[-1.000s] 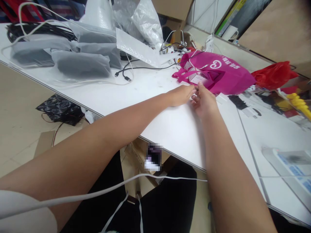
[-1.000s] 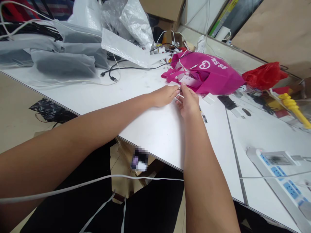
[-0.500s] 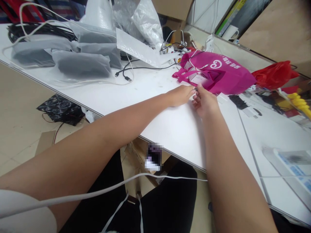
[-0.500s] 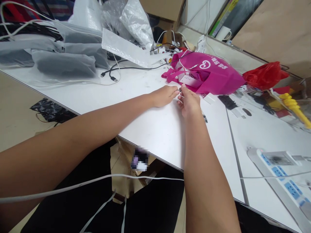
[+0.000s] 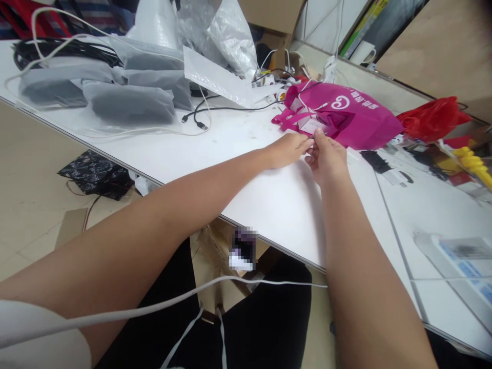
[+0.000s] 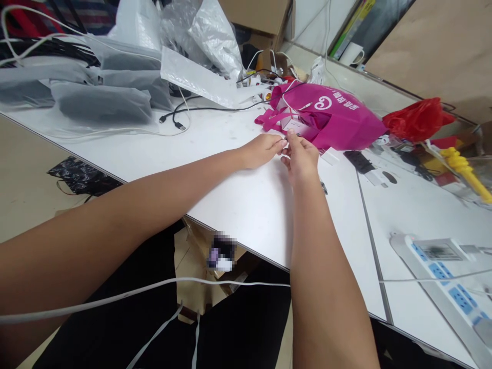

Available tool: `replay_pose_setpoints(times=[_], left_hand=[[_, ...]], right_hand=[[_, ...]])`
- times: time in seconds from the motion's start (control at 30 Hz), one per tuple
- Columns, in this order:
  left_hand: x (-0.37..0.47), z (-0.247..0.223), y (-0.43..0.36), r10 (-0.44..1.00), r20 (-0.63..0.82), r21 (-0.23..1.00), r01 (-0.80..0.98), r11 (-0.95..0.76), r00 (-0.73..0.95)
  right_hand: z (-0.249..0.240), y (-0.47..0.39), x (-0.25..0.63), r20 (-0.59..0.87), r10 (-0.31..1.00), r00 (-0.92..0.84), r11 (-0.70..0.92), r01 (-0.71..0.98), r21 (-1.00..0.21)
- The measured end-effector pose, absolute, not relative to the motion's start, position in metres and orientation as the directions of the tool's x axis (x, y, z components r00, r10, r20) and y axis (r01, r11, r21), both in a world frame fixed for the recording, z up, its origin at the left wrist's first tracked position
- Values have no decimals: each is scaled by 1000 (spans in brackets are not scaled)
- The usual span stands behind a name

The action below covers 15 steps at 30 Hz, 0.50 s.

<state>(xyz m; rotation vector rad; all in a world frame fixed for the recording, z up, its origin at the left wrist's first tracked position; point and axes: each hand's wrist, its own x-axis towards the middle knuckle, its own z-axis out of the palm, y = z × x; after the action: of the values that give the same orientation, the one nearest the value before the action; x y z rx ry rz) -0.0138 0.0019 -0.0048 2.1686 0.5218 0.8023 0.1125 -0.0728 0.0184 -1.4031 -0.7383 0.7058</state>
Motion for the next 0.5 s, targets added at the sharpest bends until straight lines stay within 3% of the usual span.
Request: replay_pose_setpoints(times=[0.23, 0.4, 0.47, 0.5], left_hand=[[-14, -3, 0, 566, 382, 770, 87, -632, 731], [-13, -4, 4, 607, 376, 779, 116, -617, 700], [-13, -5, 7, 633, 386, 782, 126, -610, 671], [-12, -6, 8, 643, 400, 782, 123, -611, 653]], right_hand=[[13, -71, 109, 58, 769, 637, 57, 22, -998], [58, -89, 104, 24, 742, 670, -35, 74, -997], [79, -129, 92, 122, 663, 738, 53, 117, -992], [84, -159, 82, 220, 698, 682, 177, 134, -975]])
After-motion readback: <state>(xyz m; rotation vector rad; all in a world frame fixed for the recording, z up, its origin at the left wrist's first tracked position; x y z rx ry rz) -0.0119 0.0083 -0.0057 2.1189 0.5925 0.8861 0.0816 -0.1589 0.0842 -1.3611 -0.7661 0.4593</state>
